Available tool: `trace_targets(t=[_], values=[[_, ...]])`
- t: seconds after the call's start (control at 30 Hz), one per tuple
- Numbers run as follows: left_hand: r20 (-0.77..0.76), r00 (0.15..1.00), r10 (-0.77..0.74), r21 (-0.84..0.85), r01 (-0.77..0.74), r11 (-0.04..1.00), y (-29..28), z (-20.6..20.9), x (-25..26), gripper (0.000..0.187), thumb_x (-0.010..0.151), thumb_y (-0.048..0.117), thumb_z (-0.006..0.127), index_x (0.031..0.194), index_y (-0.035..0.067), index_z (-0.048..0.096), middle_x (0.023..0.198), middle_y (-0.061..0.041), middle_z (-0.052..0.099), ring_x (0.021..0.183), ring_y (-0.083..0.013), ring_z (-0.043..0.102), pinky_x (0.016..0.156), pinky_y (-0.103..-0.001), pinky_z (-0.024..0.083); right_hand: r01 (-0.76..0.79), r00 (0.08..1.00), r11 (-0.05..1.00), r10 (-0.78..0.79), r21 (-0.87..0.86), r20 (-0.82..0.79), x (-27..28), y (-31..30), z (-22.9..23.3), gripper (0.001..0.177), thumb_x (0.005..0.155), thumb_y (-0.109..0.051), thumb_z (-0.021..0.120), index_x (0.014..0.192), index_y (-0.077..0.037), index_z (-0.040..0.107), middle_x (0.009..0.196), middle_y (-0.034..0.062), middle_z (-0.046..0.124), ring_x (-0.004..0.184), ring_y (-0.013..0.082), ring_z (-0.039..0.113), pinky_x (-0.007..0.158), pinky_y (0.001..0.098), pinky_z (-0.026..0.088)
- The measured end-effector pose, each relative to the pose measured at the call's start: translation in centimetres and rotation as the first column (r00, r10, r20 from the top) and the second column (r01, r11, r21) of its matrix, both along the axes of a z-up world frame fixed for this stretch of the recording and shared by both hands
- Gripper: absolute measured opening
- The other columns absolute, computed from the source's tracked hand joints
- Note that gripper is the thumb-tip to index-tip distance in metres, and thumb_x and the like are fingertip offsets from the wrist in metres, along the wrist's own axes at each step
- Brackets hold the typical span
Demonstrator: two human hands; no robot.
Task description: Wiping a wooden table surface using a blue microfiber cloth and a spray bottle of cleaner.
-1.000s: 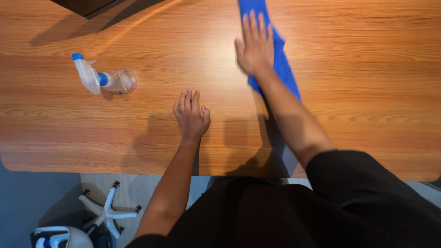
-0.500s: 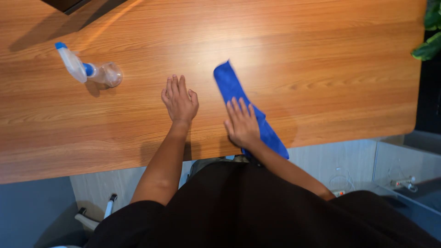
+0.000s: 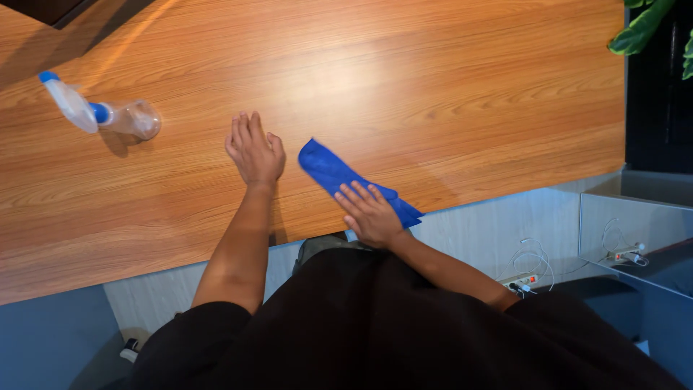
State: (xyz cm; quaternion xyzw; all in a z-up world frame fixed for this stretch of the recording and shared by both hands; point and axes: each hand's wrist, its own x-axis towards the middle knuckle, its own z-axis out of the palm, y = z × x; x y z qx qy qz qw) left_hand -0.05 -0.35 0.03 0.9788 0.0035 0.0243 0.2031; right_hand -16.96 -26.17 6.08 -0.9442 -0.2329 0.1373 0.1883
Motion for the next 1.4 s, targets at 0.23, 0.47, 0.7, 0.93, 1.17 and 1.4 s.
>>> trace_targets(t=[0.23,0.47,0.7,0.93,1.17,1.4], values=[[0.055,0.998,-0.031,0.029,0.029,0.999,-0.1,-1.0,-0.3,0.052,0.097,0.022,0.056,0.144,0.001,0.055,0.152,-0.026,0.049,0.149,-0.0388,0.037,0.118,-0.058,0.024,0.124,0.99,0.991,-0.121,-0.049,0.068,0.1,-8.6,0.1,0.055,0.103,-0.032,0.048,0.155,-0.013,0.046,0.162,0.0113,0.042,0.151,0.0311,0.035,0.124,0.0517,0.02],[0.048,0.998,-0.045,0.129,0.038,0.991,0.0,-2.2,-0.1,0.055,0.095,0.02,0.057,0.146,-0.001,0.054,0.153,-0.027,0.05,0.15,-0.0407,0.037,0.116,-0.061,0.025,0.2,0.976,0.974,-0.189,-0.104,0.112,-0.1,-19.0,-0.1,0.055,0.103,-0.029,0.05,0.156,-0.016,0.047,0.163,0.0114,0.041,0.151,0.0316,0.035,0.123,0.0529,0.023],[-0.037,0.999,0.033,0.168,-0.026,0.985,-1.4,-1.7,-0.6,0.058,0.095,0.02,0.055,0.149,0.001,0.051,0.159,-0.026,0.043,0.15,-0.0417,0.034,0.114,-0.067,0.019,0.278,0.957,0.951,-0.261,-0.137,0.129,-1.2,-33.3,-1.5,0.056,0.104,-0.026,0.047,0.158,-0.013,0.043,0.164,0.0171,0.039,0.152,0.0379,0.033,0.123,0.0584,0.023],[-0.063,0.981,0.184,0.155,-0.173,0.973,-3.3,0.8,-3.6,0.056,0.1,0.024,0.057,0.15,0.001,0.048,0.161,-0.024,0.037,0.152,-0.04,0.029,0.114,-0.067,0.018,0.599,0.801,0.785,-0.584,-0.159,0.133,0.6,-46.3,-2.8,0.057,0.108,-0.029,0.043,0.162,-0.015,0.041,0.168,0.029,0.023,0.156,0.0475,0.019,0.123,0.0646,0.013],[-0.157,0.938,0.31,0.184,-0.281,0.942,-4.0,0.9,-6.4,0.056,0.1,0.027,0.055,0.149,0.003,0.046,0.159,-0.023,0.036,0.148,-0.0376,0.032,0.111,-0.066,0.023,0.837,0.545,0.534,-0.832,-0.121,0.099,7.2,-49.2,-2.7,0.057,0.111,-0.033,0.039,0.166,-0.02,0.034,0.173,0.0219,0.011,0.16,0.0425,0.007,0.126,0.0607,0.004],[-0.13,0.929,0.346,0.17,-0.323,0.931,-3.5,-0.9,-7.0,0.057,0.102,0.029,0.053,0.152,0.004,0.044,0.162,-0.023,0.034,0.15,-0.0389,0.032,0.112,-0.062,0.03,0.841,0.54,0.531,-0.836,-0.105,0.094,14.0,-45.4,-4.9,0.057,0.111,-0.033,0.039,0.167,-0.021,0.03,0.173,0.0193,0.013,0.16,0.0397,0.01,0.127,0.0576,0.009]])
